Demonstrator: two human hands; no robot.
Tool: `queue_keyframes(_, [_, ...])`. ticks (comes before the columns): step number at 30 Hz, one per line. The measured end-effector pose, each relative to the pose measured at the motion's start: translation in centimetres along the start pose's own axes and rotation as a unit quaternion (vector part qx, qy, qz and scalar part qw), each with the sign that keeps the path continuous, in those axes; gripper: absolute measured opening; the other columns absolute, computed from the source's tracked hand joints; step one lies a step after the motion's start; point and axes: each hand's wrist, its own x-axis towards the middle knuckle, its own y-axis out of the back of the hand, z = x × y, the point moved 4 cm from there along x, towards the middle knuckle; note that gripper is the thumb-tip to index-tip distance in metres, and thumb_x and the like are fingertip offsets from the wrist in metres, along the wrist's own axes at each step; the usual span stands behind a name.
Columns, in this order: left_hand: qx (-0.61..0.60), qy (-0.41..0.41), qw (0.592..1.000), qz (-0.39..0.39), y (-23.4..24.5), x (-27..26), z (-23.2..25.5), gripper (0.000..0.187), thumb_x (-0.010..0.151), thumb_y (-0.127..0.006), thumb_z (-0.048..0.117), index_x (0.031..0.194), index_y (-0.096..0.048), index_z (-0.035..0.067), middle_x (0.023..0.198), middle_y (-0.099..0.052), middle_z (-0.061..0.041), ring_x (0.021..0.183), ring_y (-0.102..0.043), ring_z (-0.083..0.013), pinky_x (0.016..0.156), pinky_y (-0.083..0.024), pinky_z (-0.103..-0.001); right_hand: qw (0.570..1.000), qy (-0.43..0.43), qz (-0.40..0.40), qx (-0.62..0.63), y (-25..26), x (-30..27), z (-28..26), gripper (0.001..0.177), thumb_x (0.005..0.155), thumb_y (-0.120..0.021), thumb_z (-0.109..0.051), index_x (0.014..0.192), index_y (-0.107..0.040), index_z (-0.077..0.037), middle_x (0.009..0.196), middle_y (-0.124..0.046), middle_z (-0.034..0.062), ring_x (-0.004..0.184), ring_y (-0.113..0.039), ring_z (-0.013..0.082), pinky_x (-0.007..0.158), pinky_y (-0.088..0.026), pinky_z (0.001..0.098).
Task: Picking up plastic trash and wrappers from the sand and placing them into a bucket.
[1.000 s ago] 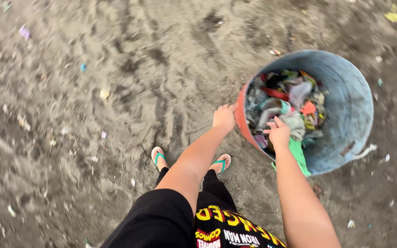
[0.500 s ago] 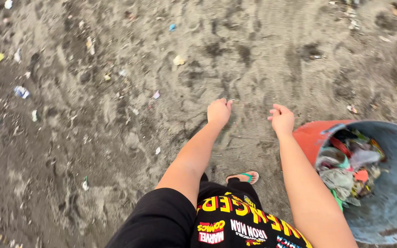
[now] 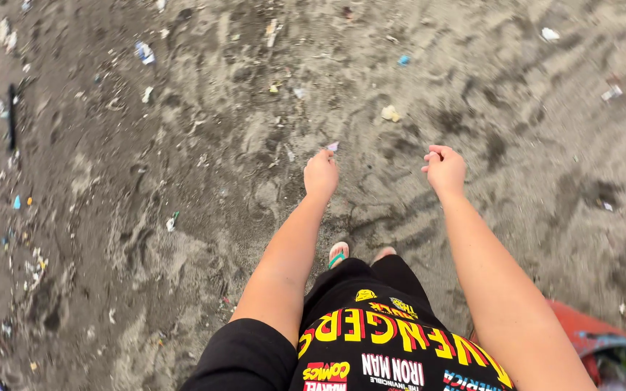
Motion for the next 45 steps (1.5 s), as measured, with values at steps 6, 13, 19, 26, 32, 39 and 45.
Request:
queue_keyframes(6, [-0.056, 0.137, 0.988, 0.039, 4.4, 3.6, -2.8, 0.018, 0.089, -0.072, 0.027, 0.094, -0.070, 0.010, 0.092, -0.074, -0.014, 0.094, -0.069, -0.0358, 0.082, -0.053, -0.048, 0.996, 0.052, -0.067, -0.039, -7.8, 5.6, -5.8, 0.027, 0.100, -0.051, -0.005, 0.120, -0.070, -0.002, 0.097, -0.075, 0.0071, 0.069, -0.072, 0.0149, 0.063, -0.053, 0.0298])
queue_keyframes(13, [-0.017, 0.211, 0.976, 0.056, 8.2, 10.2, -3.9, 0.032, 0.095, -0.069, 0.039, 0.088, -0.067, 0.008, 0.090, -0.072, -0.017, 0.089, -0.069, -0.0401, 0.079, -0.053, -0.051, 0.990, 0.035, -0.133, -0.024, -15.4, 15.5, -9.7, 0.025, 0.101, -0.055, -0.007, 0.119, -0.071, -0.002, 0.093, -0.075, 0.0083, 0.066, -0.070, 0.0143, 0.061, -0.055, 0.0282])
queue_keyframes(19, [-0.026, 0.222, 0.965, 0.137, 12.0, 14.2, -4.0, 0.030, 0.098, -0.055, 0.017, 0.126, -0.067, 0.017, 0.102, -0.070, -0.019, 0.098, -0.066, -0.0409, 0.084, -0.052, -0.051, 0.980, 0.041, -0.197, -0.004, -21.2, 17.6, -17.4, 0.026, 0.102, -0.053, -0.010, 0.121, -0.069, -0.003, 0.095, -0.073, 0.0068, 0.067, -0.068, 0.0113, 0.059, -0.053, 0.0299])
queue_keyframes(26, [-0.046, 0.184, 0.960, 0.206, 13.4, 22.7, -10.4, 0.029, 0.092, -0.064, 0.017, 0.121, -0.068, 0.012, 0.105, -0.069, -0.012, 0.101, -0.064, -0.0345, 0.088, -0.051, -0.046, 0.975, 0.084, -0.203, -0.043, -30.4, 22.3, -25.1, 0.028, 0.098, -0.052, -0.009, 0.119, -0.070, -0.004, 0.093, -0.075, 0.0064, 0.066, -0.071, 0.0125, 0.061, -0.055, 0.0291])
queue_keyframes(32, [-0.067, 0.186, 0.953, 0.228, 17.5, 34.2, -16.5, 0.018, 0.093, -0.066, 0.021, 0.106, -0.073, 0.011, 0.101, -0.071, -0.011, 0.100, -0.065, -0.0333, 0.087, -0.052, -0.046, 0.974, 0.111, -0.196, -0.035, -40.0, 30.6, -30.3, 0.026, 0.099, -0.054, -0.009, 0.118, -0.071, -0.004, 0.095, -0.076, 0.0082, 0.067, -0.071, 0.0129, 0.063, -0.055, 0.0295])
queue_keyframes(39, [-0.074, 0.138, 0.964, 0.213, 21.6, 49.3, -17.7, 0.018, 0.092, -0.067, 0.025, 0.099, -0.073, 0.009, 0.093, -0.070, -0.011, 0.097, -0.065, -0.0333, 0.086, -0.052, -0.046, 0.981, 0.095, -0.166, 0.015, -46.0, 38.2, -37.1, 0.025, 0.099, -0.052, -0.007, 0.118, -0.068, -0.001, 0.095, -0.074, 0.0071, 0.066, -0.070, 0.0130, 0.062, -0.056, 0.0288])
queue_keyframes(45, [-0.088, 0.138, 0.975, 0.148, 22.4, 62.5, -14.0, 0.028, 0.095, -0.067, 0.032, 0.088, -0.068, 0.005, 0.092, -0.069, -0.013, 0.091, -0.065, -0.0346, 0.079, -0.051, -0.048, 0.988, 0.065, -0.136, 0.042, -50.2, 50.9, -37.2, 0.025, 0.100, -0.052, -0.006, 0.117, -0.068, 0.001, 0.095, -0.073, 0.0104, 0.065, -0.070, 0.0152, 0.060, -0.055, 0.0300])
